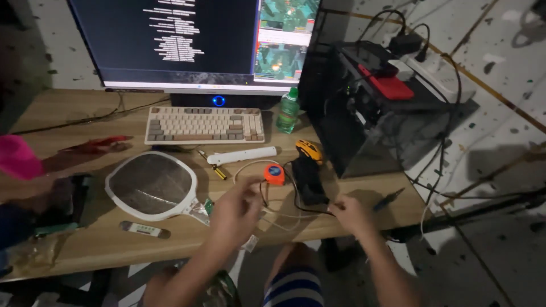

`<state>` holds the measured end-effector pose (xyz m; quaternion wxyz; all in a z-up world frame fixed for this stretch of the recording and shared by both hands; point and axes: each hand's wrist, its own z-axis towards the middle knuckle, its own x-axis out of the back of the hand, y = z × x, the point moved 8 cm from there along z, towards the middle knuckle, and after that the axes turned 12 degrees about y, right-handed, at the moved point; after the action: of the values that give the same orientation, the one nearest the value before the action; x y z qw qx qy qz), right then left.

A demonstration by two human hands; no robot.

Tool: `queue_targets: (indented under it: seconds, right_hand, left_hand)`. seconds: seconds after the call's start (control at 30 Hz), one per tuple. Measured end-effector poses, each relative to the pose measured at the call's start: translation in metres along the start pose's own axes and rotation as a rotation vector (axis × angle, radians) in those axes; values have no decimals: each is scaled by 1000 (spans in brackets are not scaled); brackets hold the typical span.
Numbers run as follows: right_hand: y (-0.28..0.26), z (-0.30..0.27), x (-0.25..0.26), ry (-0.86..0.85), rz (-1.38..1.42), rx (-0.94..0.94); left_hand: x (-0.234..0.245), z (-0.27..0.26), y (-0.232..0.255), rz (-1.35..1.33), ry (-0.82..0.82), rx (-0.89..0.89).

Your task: Dismantling and inspecting the internal circuit board of an electric mosquito racket.

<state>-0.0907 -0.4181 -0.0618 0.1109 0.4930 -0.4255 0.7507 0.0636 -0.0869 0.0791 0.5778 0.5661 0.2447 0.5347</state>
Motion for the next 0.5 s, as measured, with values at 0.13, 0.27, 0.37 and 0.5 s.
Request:
queue_targets:
  seconds: [0.13, 0.27, 0.37, 0.5]
  right_hand:
    - [-8, -4, -3, 46, -22, -31]
    - [-29, -18, 12, 92, -257, -80]
    - [-27, -16, 11, 145, -172, -52]
    - [-53, -36, 36, 334, 116, -24]
  left_hand:
    - [-61, 16, 24, 5, -145, -181]
    - [-90, 26, 50, 148, -267, -347]
    - [-89, 39, 44, 202, -264, -374]
    - [-44, 45, 49, 12, -167, -247]
